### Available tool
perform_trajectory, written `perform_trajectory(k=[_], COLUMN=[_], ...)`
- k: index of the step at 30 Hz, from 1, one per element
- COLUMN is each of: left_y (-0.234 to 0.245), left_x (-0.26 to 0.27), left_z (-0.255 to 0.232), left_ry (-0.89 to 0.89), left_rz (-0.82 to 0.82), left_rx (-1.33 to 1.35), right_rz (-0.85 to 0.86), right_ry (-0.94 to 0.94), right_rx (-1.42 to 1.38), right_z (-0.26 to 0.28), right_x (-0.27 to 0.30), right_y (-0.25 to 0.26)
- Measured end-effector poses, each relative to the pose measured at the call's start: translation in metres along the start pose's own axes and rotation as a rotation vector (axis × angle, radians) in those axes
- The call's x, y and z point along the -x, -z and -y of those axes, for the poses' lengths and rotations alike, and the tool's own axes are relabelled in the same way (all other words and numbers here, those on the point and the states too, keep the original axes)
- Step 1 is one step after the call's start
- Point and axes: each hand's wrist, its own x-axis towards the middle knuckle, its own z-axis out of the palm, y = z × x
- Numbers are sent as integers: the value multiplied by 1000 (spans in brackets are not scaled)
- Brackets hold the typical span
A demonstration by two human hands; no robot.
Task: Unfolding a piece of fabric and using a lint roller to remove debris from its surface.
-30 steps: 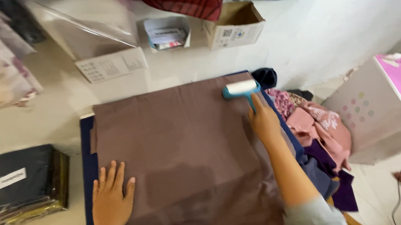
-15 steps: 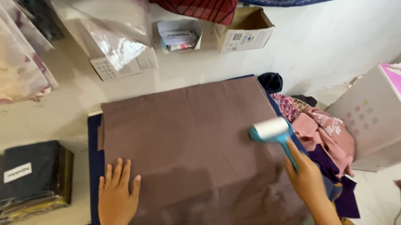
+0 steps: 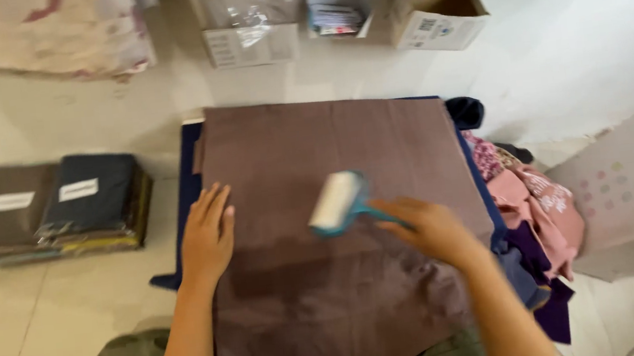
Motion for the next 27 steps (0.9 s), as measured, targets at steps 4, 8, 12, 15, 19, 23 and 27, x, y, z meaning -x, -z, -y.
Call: perform_trajectory(k=[4, 8, 12, 15, 19, 23, 27], left_y=[-24, -11, -7, -2, -2, 18, 22], left_x=[9, 8, 7, 4, 3, -9, -11], left_z=[26, 17, 21, 17, 14, -4, -9], left_ry=[-37, 58, 31, 41, 90, 145, 169], left_rz=[171, 454, 487, 570, 613, 693, 710], left_rx=[-106, -302, -295, -313, -346, -225, -221], right_rz=[285, 416, 479, 559, 562, 715, 701], right_ry=[408, 458, 392, 173, -206, -645, -755], right_rx=[-231, -512, -605, -437, -89, 78, 219], right_z=[33, 29, -33, -97, -138, -131, -160], right_x=[-59, -94, -85, -61, -16, -9, 9], right_y=[-56, -82, -42, 1, 81, 141, 164])
